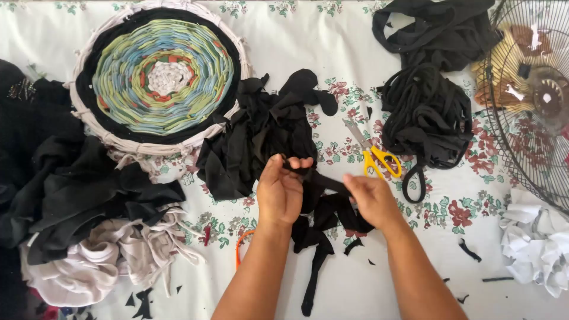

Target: Preparing fabric strips and assembling a handmade circular rug on a table.

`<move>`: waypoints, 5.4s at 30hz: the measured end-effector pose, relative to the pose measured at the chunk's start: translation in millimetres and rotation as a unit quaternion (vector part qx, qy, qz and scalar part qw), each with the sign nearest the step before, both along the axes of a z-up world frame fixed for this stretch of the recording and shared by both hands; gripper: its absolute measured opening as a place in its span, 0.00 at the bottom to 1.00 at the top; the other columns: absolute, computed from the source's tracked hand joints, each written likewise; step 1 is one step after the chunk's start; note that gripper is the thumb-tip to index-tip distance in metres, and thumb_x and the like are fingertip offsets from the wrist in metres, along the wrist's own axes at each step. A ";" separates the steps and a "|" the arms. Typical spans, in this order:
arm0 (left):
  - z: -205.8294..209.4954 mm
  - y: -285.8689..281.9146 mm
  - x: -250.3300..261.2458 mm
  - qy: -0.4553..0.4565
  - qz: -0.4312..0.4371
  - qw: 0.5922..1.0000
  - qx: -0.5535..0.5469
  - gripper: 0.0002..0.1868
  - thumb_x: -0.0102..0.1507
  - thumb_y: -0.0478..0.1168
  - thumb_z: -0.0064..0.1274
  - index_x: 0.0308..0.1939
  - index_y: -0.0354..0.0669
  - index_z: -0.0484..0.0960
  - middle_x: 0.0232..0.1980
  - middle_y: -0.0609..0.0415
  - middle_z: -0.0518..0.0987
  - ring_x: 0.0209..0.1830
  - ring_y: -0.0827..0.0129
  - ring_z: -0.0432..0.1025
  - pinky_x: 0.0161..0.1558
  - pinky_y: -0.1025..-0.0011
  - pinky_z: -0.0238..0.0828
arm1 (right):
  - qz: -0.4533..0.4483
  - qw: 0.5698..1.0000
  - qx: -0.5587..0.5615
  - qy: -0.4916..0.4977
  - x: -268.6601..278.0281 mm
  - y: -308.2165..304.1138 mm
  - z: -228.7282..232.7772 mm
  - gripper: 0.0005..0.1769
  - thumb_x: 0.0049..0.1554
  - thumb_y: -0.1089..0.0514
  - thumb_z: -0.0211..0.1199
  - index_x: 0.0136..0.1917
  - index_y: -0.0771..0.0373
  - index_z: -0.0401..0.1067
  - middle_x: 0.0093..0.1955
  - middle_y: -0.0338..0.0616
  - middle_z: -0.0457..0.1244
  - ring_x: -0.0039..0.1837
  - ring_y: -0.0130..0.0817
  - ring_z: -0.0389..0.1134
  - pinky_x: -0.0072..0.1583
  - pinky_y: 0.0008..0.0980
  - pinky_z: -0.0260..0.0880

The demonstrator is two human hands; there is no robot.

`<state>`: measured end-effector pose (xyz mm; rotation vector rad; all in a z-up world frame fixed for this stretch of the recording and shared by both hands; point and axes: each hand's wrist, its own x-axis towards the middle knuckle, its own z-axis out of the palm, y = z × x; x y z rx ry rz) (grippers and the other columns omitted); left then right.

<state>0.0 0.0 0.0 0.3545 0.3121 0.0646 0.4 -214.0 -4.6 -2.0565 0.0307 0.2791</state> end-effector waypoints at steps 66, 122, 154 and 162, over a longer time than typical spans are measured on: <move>45.1 -15.7 20.8 -0.011 0.039 0.710 0.703 0.09 0.72 0.42 0.42 0.45 0.40 0.70 0.27 0.41 0.79 0.29 0.43 0.76 0.32 0.52 0.69 | 0.169 0.957 -0.212 -0.101 95.4 52.4 64.6 0.45 0.67 0.29 0.45 0.32 0.72 0.73 0.25 0.57 0.61 0.32 0.47 0.62 0.41 0.44 0.64; 22.0 61.0 -27.4 -0.138 -0.068 0.545 0.824 0.07 0.68 0.39 0.52 0.42 0.39 0.73 0.30 0.43 0.80 0.32 0.47 0.76 0.32 0.55 0.71 | 0.026 0.908 -0.215 -0.359 115.5 -14.0 31.7 0.12 0.70 0.58 0.55 0.63 0.55 0.76 0.32 0.47 0.65 0.35 0.43 0.68 0.41 0.41 0.66; 55.9 -35.9 -46.9 -0.100 -0.051 0.775 0.622 0.08 0.69 0.38 0.53 0.40 0.38 0.72 0.20 0.50 0.72 0.16 0.69 0.66 0.23 0.69 0.63 | -0.057 0.922 -0.225 -0.311 125.8 -26.4 4.6 0.12 0.64 0.59 0.57 0.60 0.56 0.75 0.32 0.49 0.66 0.37 0.48 0.70 0.43 0.44 0.69; 61.0 -42.1 -60.5 -0.173 -0.077 0.784 0.591 0.08 0.70 0.35 0.53 0.39 0.38 0.70 0.21 0.53 0.74 0.17 0.74 0.67 0.22 0.73 0.62 | -0.077 0.928 -0.229 -0.284 130.7 -28.7 -2.4 0.12 0.63 0.59 0.57 0.58 0.56 0.75 0.30 0.49 0.65 0.36 0.48 0.70 0.44 0.45 0.69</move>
